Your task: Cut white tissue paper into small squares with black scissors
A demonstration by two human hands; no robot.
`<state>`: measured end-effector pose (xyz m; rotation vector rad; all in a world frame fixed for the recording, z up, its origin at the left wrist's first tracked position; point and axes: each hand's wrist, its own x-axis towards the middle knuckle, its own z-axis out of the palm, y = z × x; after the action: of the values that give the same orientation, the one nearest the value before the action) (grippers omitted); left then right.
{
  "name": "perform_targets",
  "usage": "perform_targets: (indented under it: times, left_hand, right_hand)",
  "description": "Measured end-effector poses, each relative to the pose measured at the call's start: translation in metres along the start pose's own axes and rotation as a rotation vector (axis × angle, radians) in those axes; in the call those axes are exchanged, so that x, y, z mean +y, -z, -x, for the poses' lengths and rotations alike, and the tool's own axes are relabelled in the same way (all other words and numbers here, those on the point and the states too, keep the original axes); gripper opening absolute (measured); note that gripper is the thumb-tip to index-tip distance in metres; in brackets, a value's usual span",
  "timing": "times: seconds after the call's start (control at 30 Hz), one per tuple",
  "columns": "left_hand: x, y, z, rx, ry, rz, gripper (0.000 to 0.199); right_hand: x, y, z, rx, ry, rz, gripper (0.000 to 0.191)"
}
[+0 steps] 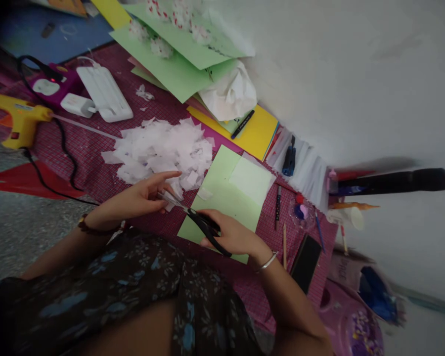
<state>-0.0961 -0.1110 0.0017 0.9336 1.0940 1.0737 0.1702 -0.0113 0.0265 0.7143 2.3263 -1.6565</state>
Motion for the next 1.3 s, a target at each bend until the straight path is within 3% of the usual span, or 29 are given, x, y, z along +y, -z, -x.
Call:
perform_targets:
  times: [0.13,0.23,0.43,0.6,0.7,0.77,0.87,0.97,1.07,1.13,1.23,1.3]
  left_hand:
    - [-0.002,-0.001,-0.002,0.030,0.014,0.020,0.038]
    - [-0.004,0.000,-0.004,0.150,0.012,0.089,0.016]
    - [-0.007,0.004,-0.005,0.343,-0.024,0.224,0.026]
    - [-0.008,-0.002,-0.007,0.339,0.016,0.301,0.025]
    - [-0.009,-0.007,-0.007,0.327,0.010,0.321,0.027]
    - [-0.009,-0.013,-0.005,0.315,-0.005,0.322,0.026]
    - [-0.009,-0.024,0.000,0.289,0.008,0.281,0.025]
    - [-0.010,-0.031,0.006,0.274,0.028,0.217,0.025]
    - [-0.008,-0.027,0.010,0.285,0.015,0.190,0.024]
    - [-0.004,-0.016,0.009,0.357,-0.038,0.188,0.024]
    - [0.005,0.005,0.002,0.538,-0.172,0.173,0.024]
    - [0.009,0.015,-0.004,0.599,-0.225,0.154,0.023]
  right_hand:
    - [-0.004,0.006,0.019,-0.040,-0.032,0.038,0.076]
    - [0.005,0.003,0.044,0.083,-0.087,0.063,0.070]
    - [0.052,-0.026,0.089,0.648,-0.228,0.301,0.057]
    - [0.064,-0.041,0.098,0.734,-0.295,0.475,0.049]
    - [0.049,-0.044,0.085,0.849,-0.241,0.405,0.037]
    - [0.032,-0.046,0.063,0.893,-0.159,0.220,0.028]
    - [0.005,-0.049,0.019,0.750,-0.023,-0.133,0.035]
    - [-0.015,-0.047,-0.026,0.546,0.107,-0.297,0.040]
    - [-0.025,-0.035,-0.057,0.455,0.137,-0.392,0.019]
    - [-0.027,-0.021,-0.071,0.511,0.134,-0.436,0.014]
    - [-0.025,0.002,-0.084,0.730,0.111,-0.426,0.013]
    - [-0.022,0.009,-0.088,0.739,0.085,-0.383,0.011]
